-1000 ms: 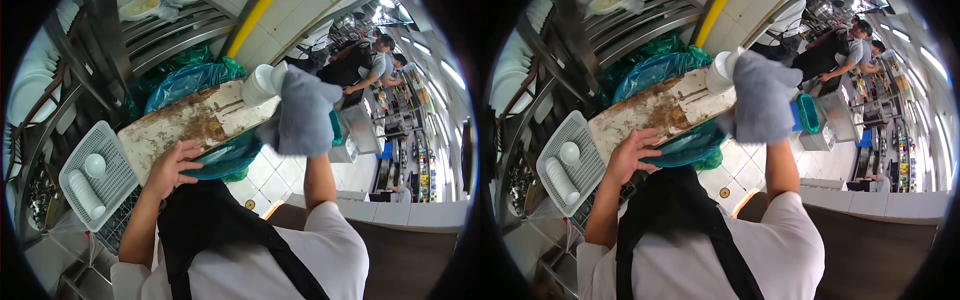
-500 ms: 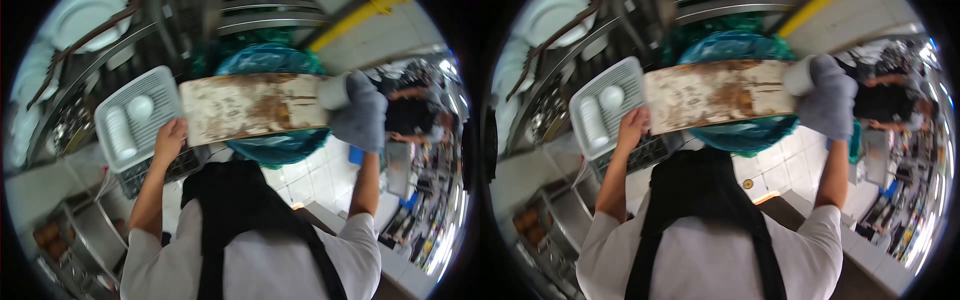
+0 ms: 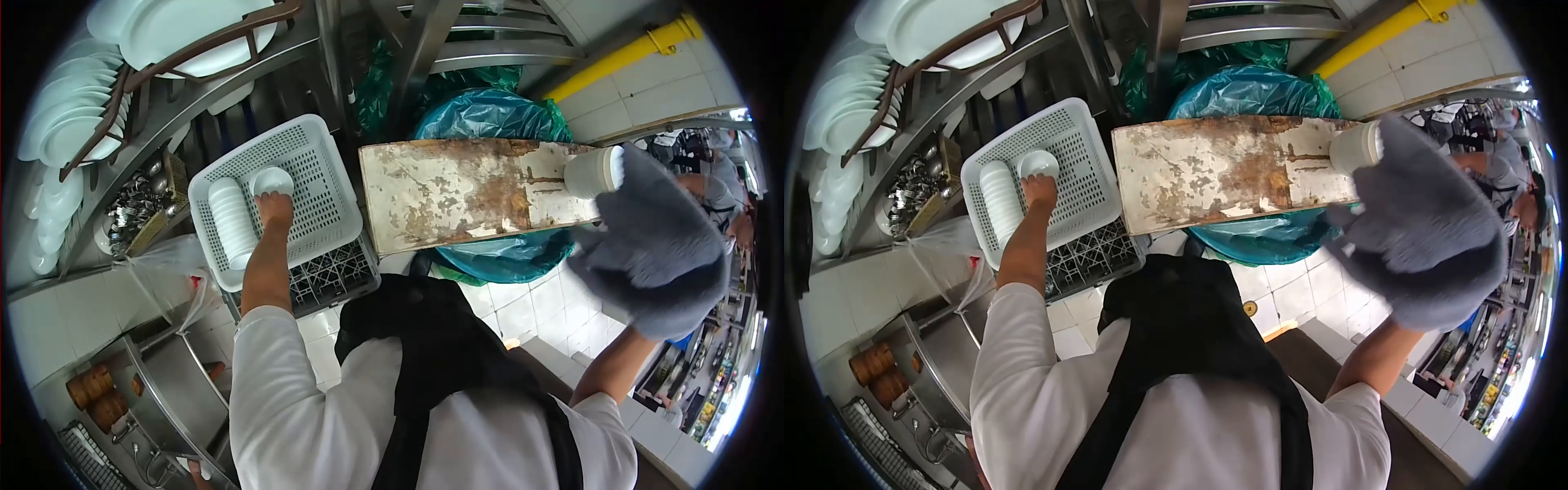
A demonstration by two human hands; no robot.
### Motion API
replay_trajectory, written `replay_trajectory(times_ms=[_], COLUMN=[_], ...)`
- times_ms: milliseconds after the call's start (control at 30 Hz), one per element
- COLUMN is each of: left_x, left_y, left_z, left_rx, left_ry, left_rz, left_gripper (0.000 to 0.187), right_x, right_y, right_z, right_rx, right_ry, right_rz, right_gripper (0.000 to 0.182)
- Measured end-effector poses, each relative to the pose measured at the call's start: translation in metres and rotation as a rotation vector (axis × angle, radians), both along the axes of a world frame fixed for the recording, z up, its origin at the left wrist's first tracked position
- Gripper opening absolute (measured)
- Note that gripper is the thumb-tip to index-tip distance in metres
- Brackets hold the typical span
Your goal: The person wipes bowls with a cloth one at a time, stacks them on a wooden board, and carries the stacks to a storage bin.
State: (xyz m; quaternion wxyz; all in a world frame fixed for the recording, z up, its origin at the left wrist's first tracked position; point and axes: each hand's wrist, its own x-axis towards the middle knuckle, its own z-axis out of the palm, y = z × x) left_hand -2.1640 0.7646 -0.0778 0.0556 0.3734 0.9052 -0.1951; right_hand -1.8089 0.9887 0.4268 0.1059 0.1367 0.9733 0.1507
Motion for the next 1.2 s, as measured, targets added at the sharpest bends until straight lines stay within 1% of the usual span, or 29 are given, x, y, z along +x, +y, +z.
replay_trajectory(times_ms=[33,67,100,133,200,233,267,333,367,400,433,467,500,533,600,667,700,733,767,800,867,900,933,1000,1033,1067,1133,1167,1200], left_x=[-0.001,0.002,0.005,0.006,0.011,0.011,0.011,0.013,0.012,0.02,0.041,0.062,0.078,0.094,0.13,0.167,0.184,0.195,0.199,0.2,0.196,0.198,0.2,0.198,0.2,0.202,0.205,0.202,0.206], left_y=[-0.002,-0.007,-0.009,-0.01,-0.017,-0.022,-0.026,-0.035,-0.036,-0.034,-0.025,-0.015,-0.006,0.003,0.024,0.041,0.044,0.047,0.052,0.048,0.033,0.036,0.04,0.049,0.059,0.068,0.082,0.078,0.078], left_z=[0.005,0.007,0.006,0.007,0.01,0.01,0.006,-0.008,-0.016,0.007,0.054,0.1,0.132,0.161,0.213,0.254,0.265,0.271,0.267,0.269,0.282,0.294,0.291,0.278,0.281,0.283,0.286,0.271,0.266], left_rx=[0.01,0.015,0.015,0.169,0.471,0.569,0.571,1.237,1.502,1.511,1.784,2.055,2.067,2.127,2.198,2.135,2.064,1.967,2.087,2.088,1.506,1.426,1.428,1.866,1.993,1.989,2.154,2.076,2.061], left_ry=[-0.046,-0.096,-0.099,-0.159,-0.274,-0.289,-0.284,-0.729,-0.855,-0.845,-1.072,-1.312,-1.309,-1.363,-1.436,-1.473,-1.208,-0.948,-1.161,-1.167,-0.737,-0.749,-0.748,-1.224,-1.297,-1.304,-1.363,-1.417,-1.442], left_rz=[-0.005,-0.01,-0.005,0.07,0.218,0.264,0.268,0.732,0.898,0.897,1.036,1.165,1.162,1.196,1.223,1.026,0.811,0.605,0.497,0.496,0.04,-0.033,-0.042,0.088,0.324,0.323,0.629,0.483,0.482], left_gripper=[0.019,0.019,0.019,0.019,0.021,0.023,0.023,0.028,0.032,0.032,0.033,0.033,0.033,0.033,0.033,0.034,0.034,0.035,0.032,0.032,0.033,0.036,0.036,0.033,0.033,0.033,0.03,0.029,0.029], right_x=[-0.006,0.045,0.042,0.021,0.001,-0.007,-0.013,-0.027,-0.031,-0.036,-0.041,-0.044,-0.049,-0.054,-0.066,-0.081,-0.087,-0.088,-0.088,-0.088,-0.091,-0.091,-0.09,-0.083,-0.079,-0.075,-0.071,-0.067,-0.059], right_y=[-0.018,-0.016,-0.019,-0.029,-0.051,-0.058,-0.063,-0.069,-0.066,-0.065,-0.064,-0.064,-0.066,-0.07,-0.078,-0.083,-0.078,-0.079,-0.076,-0.071,-0.054,-0.045,-0.04,-0.045,-0.052,-0.06,-0.065,-0.061,-0.054], right_z=[0.008,-0.062,-0.082,-0.087,-0.111,-0.127,-0.144,-0.171,-0.168,-0.162,-0.156,-0.153,-0.15,-0.15,-0.159,-0.192,-0.215,-0.211,-0.204,-0.199,-0.188,-0.182,-0.181,-0.169,-0.157,-0.148,-0.149,-0.161,-0.187], right_rx=[-0.012,-0.172,-0.388,-0.588,-0.874,-0.968,-1.048,-1.138,-1.199,-1.189,-1.151,-1.058,-0.893,-0.717,-0.399,-0.02,0.353,0.161,0.005,-0.095,-0.228,-0.269,-0.281,-0.209,-0.128,-0.026,0.102,0.107,-0.047], right_ry=[-0.231,0.046,0.258,0.382,0.531,0.592,0.652,0.762,0.744,0.72,0.713,0.726,0.76,0.784,0.76,0.639,0.553,0.601,0.655,0.697,0.747,0.742,0.713,0.627,0.566,0.52,0.481,0.475,0.538], right_rz=[-0.015,-0.341,-0.385,-0.341,-0.245,-0.202,-0.164,-0.068,-0.07,-0.055,-0.032,0.011,0.073,0.131,0.277,0.474,0.654,0.563,0.493,0.452,0.393,0.351,0.305,0.198,0.127,0.069,0.016,-0.002,0.049], right_gripper=[0.039,0.047,0.042,0.038,0.03,0.026,0.023,0.02,0.019,0.019,0.019,0.019,0.019,0.019,0.021,0.022,0.023,0.024,0.025,0.025,0.027,0.028,0.029,0.03,0.031,0.032,0.034,0.034,0.045])
